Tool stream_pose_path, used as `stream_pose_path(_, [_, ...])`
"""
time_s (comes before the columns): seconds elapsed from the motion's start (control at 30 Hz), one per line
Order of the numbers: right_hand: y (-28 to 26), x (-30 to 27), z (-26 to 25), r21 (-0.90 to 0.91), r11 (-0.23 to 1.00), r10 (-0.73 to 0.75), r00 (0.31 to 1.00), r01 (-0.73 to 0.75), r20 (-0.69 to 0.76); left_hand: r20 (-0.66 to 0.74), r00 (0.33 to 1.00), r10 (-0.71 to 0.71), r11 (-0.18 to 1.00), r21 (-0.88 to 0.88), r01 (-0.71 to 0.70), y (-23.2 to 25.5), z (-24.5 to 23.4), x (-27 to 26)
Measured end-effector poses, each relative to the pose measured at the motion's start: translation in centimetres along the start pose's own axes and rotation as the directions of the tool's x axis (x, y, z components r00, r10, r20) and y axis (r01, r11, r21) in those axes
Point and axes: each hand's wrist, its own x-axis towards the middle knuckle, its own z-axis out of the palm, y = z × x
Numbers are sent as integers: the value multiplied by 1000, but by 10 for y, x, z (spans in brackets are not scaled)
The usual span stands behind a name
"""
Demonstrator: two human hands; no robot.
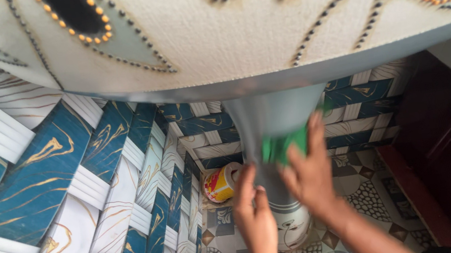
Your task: The person wipes the pedestal and the exterior underside of a decorated ceramic sink using a green cloth.
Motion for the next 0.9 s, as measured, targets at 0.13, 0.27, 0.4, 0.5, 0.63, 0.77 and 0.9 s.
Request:
stream_pose_path(0.13, [-14, 66, -40, 71, 995, -62, 989, 72, -136, -74, 953, -295, 944, -178, 278, -4, -12, 8])
stream_pose_path(0.27, [-12, 23, -16, -231, 905, -338, 934, 356, 117, -65, 902, -427, 846, -382, 373, -2, -13, 12])
stream_pose_path(0.4, [-5, -65, 9, -183, 763, -451, 712, 621, 538, -60, 893, -447, 844, -361, 398, 4, -10, 9])
stream_pose_path(0.5, [-3, -63, 22, 67, 757, -537, 559, 650, 631, -85, 852, -517, 822, -326, 466, 10, -13, 12])
stream_pose_path(0.63, [-26, 19, 10, -153, 667, -567, 630, 729, 530, -198, 952, -236, 972, -49, 231, 10, -21, 12])
stream_pose_path(0.77, [-68, 76, -1, -402, 643, -514, 756, 652, 405, -244, 950, -195, 979, -112, 172, 4, -30, 13])
stream_pose_path(0.9, [-70, 46, 22, -492, 378, -375, 616, 784, 693, -242, 948, -206, 966, -206, 157, 2, -35, 12])
